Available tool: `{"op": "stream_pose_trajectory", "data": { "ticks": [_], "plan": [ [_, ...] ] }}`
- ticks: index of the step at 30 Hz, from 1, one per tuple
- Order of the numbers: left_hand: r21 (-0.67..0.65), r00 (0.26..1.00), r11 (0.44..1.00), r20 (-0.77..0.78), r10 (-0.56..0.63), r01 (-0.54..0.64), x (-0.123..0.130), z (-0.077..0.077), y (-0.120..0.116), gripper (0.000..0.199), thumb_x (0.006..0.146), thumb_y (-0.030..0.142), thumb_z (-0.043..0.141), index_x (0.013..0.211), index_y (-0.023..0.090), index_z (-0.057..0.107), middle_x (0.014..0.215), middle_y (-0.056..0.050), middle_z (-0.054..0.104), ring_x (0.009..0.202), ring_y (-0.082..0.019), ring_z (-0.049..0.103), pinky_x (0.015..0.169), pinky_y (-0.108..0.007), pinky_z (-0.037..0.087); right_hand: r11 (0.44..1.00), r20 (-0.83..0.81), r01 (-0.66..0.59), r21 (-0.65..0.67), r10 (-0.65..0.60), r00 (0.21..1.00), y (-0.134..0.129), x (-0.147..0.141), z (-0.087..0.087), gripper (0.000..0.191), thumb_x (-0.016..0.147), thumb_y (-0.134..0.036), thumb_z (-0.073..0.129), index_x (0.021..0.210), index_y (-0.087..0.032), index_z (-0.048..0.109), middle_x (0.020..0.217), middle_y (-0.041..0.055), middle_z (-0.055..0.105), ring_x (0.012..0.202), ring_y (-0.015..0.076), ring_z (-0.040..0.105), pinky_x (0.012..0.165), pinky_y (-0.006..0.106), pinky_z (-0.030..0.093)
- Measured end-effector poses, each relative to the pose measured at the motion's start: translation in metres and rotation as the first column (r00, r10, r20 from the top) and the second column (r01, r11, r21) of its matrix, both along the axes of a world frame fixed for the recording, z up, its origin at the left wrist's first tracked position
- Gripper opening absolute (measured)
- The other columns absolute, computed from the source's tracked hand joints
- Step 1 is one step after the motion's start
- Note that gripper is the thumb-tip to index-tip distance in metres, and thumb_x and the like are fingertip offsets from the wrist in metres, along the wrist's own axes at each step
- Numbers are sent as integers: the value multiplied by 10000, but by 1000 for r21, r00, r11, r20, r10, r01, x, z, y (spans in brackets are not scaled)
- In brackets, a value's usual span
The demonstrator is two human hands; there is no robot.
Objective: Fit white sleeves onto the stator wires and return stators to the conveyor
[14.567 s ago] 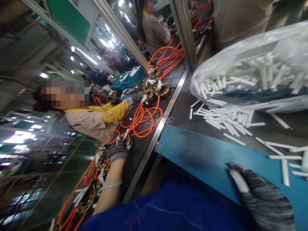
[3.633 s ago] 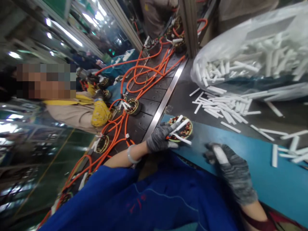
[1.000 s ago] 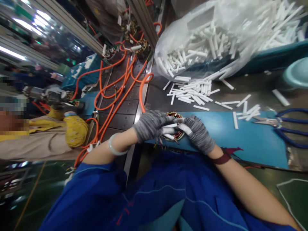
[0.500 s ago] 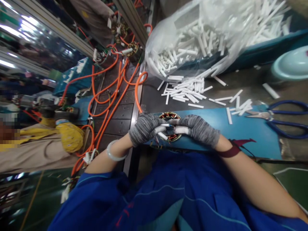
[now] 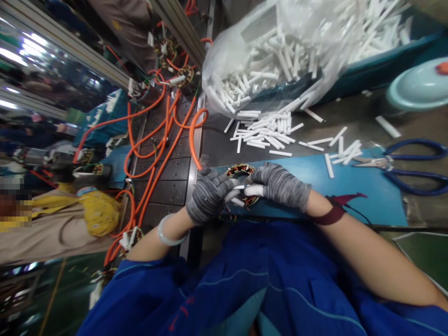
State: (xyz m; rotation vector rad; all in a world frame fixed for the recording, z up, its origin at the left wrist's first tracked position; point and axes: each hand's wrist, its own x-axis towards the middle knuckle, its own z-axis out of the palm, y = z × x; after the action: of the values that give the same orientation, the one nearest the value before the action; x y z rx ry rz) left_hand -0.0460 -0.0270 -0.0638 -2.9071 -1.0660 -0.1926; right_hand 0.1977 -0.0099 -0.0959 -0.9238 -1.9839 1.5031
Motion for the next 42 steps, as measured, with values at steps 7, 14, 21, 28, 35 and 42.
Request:
{"op": "stream_pose_trajectory", "data": {
  "ticks": [7, 14, 21, 28, 35, 42],
  "plan": [
    [-240, 990, 971, -140, -11, -23, 2, 18, 10, 386, 1056, 445, 457, 1107, 181, 734, 924, -82, 746, 885, -240, 691, 826, -378, 490, 996, -13, 57, 65, -56, 998, -2, -8, -6, 457, 932, -604, 617, 766, -203, 759, 689, 1, 678, 677, 156, 603, 700, 295, 474],
    [-413, 996, 911, -75, -52, 16, 1, 21, 19, 481, 1083, 421, 362, 942, 183, 755, 847, -56, 746, 840, -218, 707, 802, -348, 507, 997, -62, 1, 76, 4, 998, -2, -1, -9, 460, 972, -613, 539, 1021, -238, 802, 905, 29, 771, 845, 200, 688, 812, 332, 500],
    [-284, 953, 955, -304, -11, -80, 11, 23, 19, 437, 1039, 499, 483, 899, 189, 758, 801, -83, 741, 786, -257, 700, 755, -397, 517, 964, 160, 121, 238, -162, 974, -19, -15, -10, 341, 977, -482, 604, 930, -226, 823, 790, 45, 763, 779, 221, 654, 839, 384, 489],
    [-270, 859, 951, -512, -6, -154, 47, 35, 12, 440, 969, 550, 601, 1095, 157, 754, 962, -136, 773, 849, -343, 723, 771, -496, 541, 938, 29, 312, 150, -319, 947, -35, -8, -28, 452, 955, -418, 645, 1371, -244, 662, 1237, 63, 763, 1087, 266, 719, 1002, 441, 554],
    [-244, 923, 969, -380, -55, -43, 62, 30, 10, 383, 1052, 420, 480, 1122, 169, 761, 1110, -124, 761, 1027, -304, 705, 891, -483, 519, 917, -308, 230, -327, -333, 891, -38, 3, -35, 490, 924, -383, 676, 1407, -317, 625, 1468, 26, 638, 1342, 280, 607, 1178, 504, 458],
    [-322, 912, 947, -391, -127, -6, 50, 35, 33, 788, 891, 571, 708, 1519, 142, 503, 1528, -192, 538, 1352, -338, 566, 1087, -421, 466, 828, -371, 336, -449, -515, 773, -52, 17, -37, 470, 901, -405, 712, 1364, -390, 633, 1428, -8, 665, 1336, 279, 610, 1201, 540, 421]
  ]
}}
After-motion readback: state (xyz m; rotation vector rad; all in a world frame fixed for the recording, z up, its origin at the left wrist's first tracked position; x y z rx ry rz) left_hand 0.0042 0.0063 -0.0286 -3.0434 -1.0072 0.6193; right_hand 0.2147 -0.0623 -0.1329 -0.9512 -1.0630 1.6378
